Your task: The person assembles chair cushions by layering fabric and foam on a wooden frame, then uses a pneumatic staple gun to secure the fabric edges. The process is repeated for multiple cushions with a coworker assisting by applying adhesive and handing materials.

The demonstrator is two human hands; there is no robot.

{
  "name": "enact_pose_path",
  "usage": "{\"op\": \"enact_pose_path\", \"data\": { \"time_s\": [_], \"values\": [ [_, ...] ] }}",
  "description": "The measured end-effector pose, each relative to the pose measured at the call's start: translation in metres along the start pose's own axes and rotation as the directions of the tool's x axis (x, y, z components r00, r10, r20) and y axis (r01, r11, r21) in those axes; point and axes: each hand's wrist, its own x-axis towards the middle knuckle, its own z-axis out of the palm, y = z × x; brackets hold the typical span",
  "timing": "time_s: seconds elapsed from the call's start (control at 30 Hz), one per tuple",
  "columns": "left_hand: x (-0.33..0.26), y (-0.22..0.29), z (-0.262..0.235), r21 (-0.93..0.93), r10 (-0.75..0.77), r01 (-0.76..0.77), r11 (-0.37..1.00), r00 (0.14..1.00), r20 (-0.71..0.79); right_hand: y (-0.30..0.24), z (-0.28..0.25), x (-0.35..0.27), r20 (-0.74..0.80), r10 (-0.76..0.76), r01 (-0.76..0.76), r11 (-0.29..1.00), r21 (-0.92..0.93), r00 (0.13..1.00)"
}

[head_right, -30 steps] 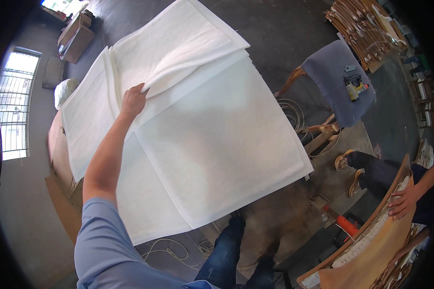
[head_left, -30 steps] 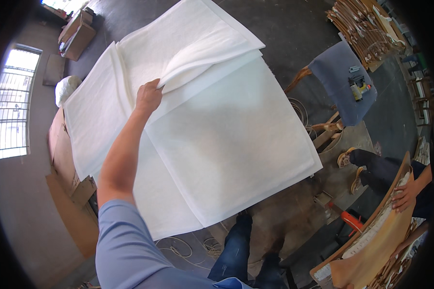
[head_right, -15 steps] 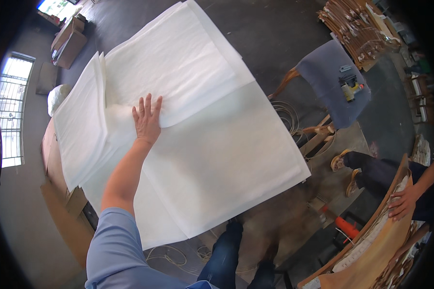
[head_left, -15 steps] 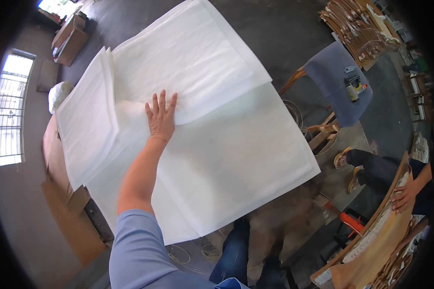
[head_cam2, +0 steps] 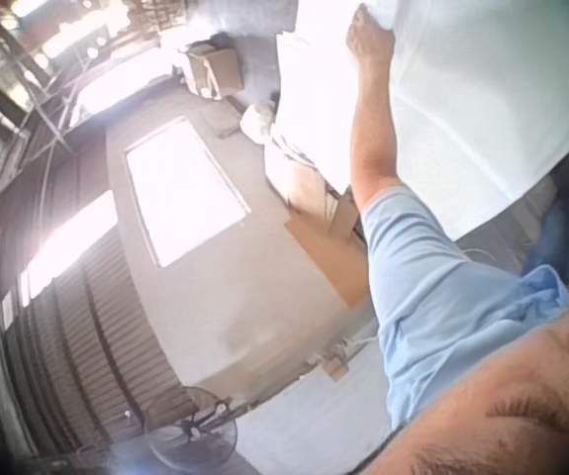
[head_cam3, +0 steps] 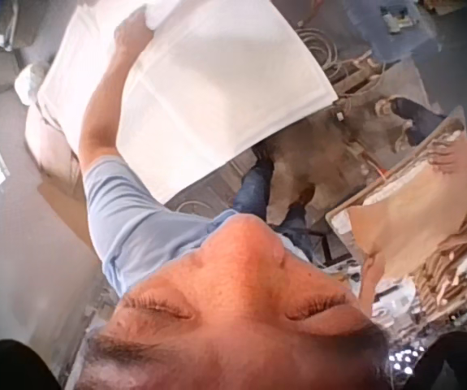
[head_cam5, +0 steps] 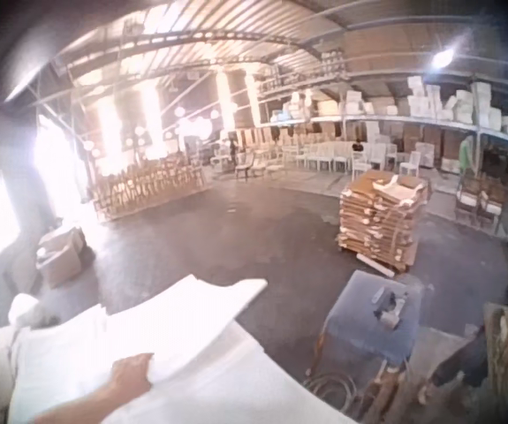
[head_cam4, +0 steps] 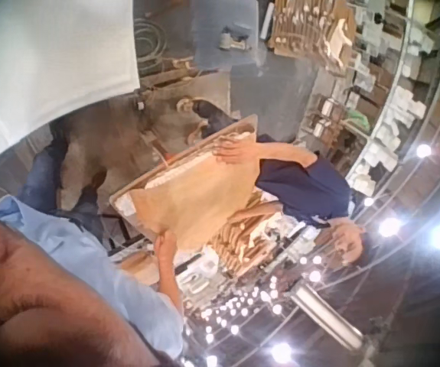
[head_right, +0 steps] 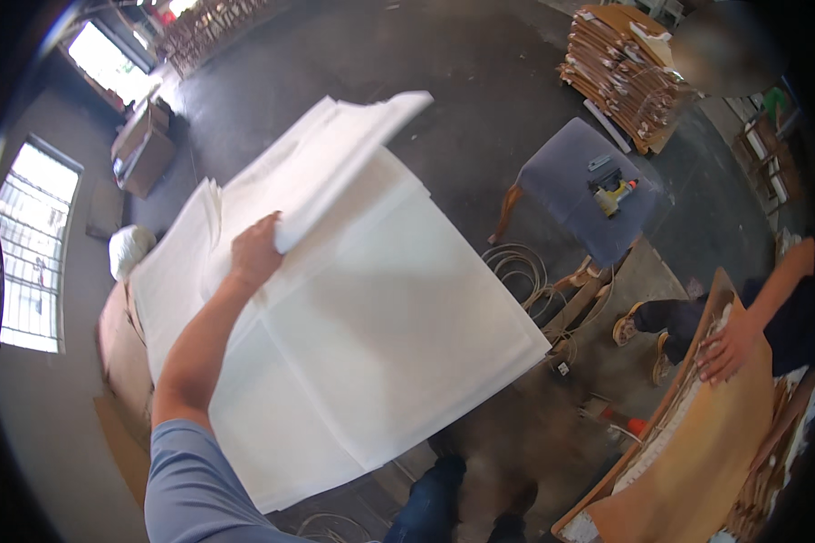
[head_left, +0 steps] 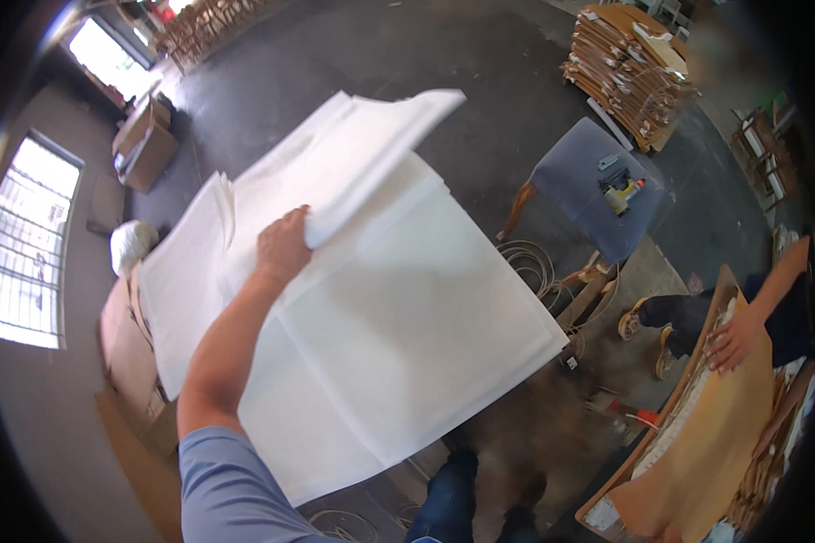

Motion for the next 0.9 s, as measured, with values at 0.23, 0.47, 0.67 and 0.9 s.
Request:
{"op": "enact_pose_path", "data": {
  "time_s": [0.23, 0.47, 0.67, 0.9],
  "values": [
    [0.016, 0.031, -0.314, -0.392, -0.155, 0.15, 0.908, 0.988, 0.018, 0.053, 0.058, 0.025, -0.454, -0.179, 0.25, 0.963, 0.101, 0.873],
    [-0.137, 0.205, -0.571, -0.43, -0.096, 0.105, 0.897, 0.994, 0.044, 0.058, -0.021, 0.069, -0.147, -0.09, 0.146, 0.89, 0.432, 0.985],
    [-0.215, 0.277, -0.731, -0.741, -0.045, -0.05, 0.67, 0.993, -0.108, -0.055, -0.134, 0.213, -0.49, -0.576, 0.446, -0.23, 0.865, 0.654],
    [-0.179, 0.35, -0.71, -0.679, 0.045, 0.071, 0.731, 0.987, 0.152, -0.054, -0.069, 0.046, -0.565, -0.8, -0.39, -0.594, 0.703, 0.201]
  ]
}}
